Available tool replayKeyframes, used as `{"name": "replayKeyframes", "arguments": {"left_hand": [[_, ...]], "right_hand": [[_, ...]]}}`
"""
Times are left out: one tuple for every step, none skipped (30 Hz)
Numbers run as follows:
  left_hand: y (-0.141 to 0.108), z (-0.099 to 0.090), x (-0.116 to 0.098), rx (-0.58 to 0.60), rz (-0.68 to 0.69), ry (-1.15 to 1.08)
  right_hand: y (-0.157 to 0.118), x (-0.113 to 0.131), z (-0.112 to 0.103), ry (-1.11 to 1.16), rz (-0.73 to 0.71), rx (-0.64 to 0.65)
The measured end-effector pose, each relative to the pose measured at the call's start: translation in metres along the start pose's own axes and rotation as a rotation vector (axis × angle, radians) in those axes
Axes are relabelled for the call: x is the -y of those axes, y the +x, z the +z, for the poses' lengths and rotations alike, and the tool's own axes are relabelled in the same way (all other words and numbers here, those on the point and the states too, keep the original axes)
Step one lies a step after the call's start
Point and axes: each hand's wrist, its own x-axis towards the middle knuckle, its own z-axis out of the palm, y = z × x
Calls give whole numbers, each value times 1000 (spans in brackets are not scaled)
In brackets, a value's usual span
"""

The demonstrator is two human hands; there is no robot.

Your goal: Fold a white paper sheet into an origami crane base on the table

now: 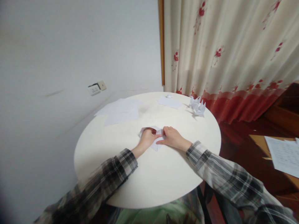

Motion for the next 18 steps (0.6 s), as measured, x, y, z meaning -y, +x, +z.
{"name": "replayKeyframes", "arguments": {"left_hand": [[0, 0, -1, 4, -17, 3], [0, 1, -2, 4, -29, 6], [0, 1, -2, 3, -37, 8], [1, 2, -2, 4, -44, 7], [1, 3, -3, 6, -50, 2], [1, 3, -3, 5, -58, -5], [1, 4, -3, 4, -64, -16], [1, 4, -3, 2, -71, -30], [1, 4, -3, -1, -77, -48], [1, 4, -3, -3, -83, -68], [1, 5, -3, -6, -86, -90], [0, 5, -3, -7, -88, -112], [0, 6, -3, -7, -87, -134], [0, 7, -3, -6, -83, -154], [0, 8, -2, -3, -76, -173], [0, 9, -2, 1, -66, -189], [0, 10, -2, 7, -55, -202], [0, 11, -1, 12, -44, -211]], "right_hand": [[0, 0, 0, 2, -2, -4], [0, 0, 1, 4, -3, -10], [0, 0, 1, 6, -5, -15], [0, -1, 1, 7, -5, -18], [0, -1, 1, 9, -6, -18], [0, -1, 1, 12, -5, -17], [0, -1, 1, 15, -5, -14], [0, -1, 1, 18, -6, -11], [0, -1, 1, 20, -7, -9], [-1, -1, 1, 19, -9, -9], [-1, -1, 1, 18, -11, -10], [-1, -1, 0, 15, -13, -12], [-1, -1, 0, 13, -16, -13], [-1, -1, 0, 12, -18, -13], [-1, -1, 1, 13, -20, -14], [-1, -1, 1, 13, -22, -14], [-1, -1, 1, 13, -24, -16], [0, -2, 1, 15, -25, -18]]}}
